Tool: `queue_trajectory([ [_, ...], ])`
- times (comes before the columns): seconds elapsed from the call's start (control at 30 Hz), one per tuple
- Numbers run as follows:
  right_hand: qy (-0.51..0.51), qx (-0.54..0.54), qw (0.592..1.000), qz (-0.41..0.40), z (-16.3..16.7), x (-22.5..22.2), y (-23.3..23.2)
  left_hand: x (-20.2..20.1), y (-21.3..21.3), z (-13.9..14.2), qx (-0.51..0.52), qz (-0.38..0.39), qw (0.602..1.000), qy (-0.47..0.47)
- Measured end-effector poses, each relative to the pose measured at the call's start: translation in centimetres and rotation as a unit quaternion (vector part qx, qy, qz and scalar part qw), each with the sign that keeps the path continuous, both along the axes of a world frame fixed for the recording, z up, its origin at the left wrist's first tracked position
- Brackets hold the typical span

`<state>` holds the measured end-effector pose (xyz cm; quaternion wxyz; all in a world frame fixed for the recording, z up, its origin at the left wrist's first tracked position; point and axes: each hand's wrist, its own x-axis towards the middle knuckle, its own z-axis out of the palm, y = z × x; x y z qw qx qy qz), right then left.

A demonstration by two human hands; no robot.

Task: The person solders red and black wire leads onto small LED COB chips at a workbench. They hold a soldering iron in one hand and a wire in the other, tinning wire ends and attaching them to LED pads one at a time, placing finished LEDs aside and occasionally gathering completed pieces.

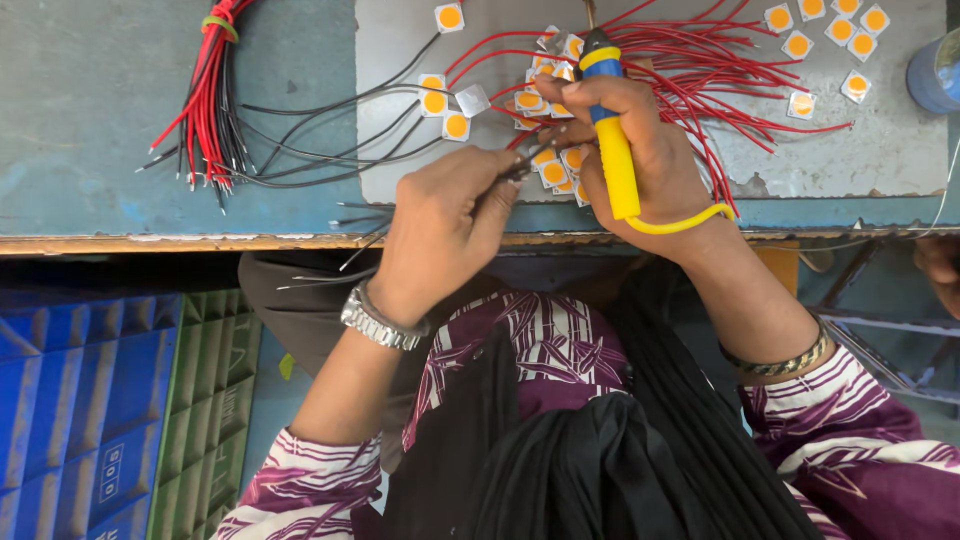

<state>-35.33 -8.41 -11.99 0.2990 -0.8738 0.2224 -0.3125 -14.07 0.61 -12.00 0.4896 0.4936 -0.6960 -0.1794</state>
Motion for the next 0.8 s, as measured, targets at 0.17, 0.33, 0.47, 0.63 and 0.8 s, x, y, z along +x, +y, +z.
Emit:
queue_trajectory([
  [0.17, -0.022, 0.016, 1.0, 0.014, -0.4, -0.2, -0.1, 1.2, -0.2, -0.8, 0.046, 0.019, 0.999, -0.002],
  [0.33, -0.062, 0.042, 0.997, 0.028, -0.8, 0.1, 0.0, 1.7, 0.0, -0.5, 0.058, 0.021, 0.998, 0.006],
  [0.47, -0.051, 0.022, 0.998, 0.011, -0.8, 0.0, 0.2, 1.6, 0.3, -0.6, 0.038, 0.024, 0.999, -0.013],
  [0.63, -0.035, 0.001, 0.999, -0.007, -0.4, 0.2, 0.7, 1.5, 0.1, -0.5, 0.015, -0.003, 0.999, -0.038],
  [0.8, -0.019, -0.065, 0.997, -0.025, 0.3, 0.3, 0.9, 1.4, 0.1, -0.2, -0.016, -0.024, 0.997, -0.072],
])
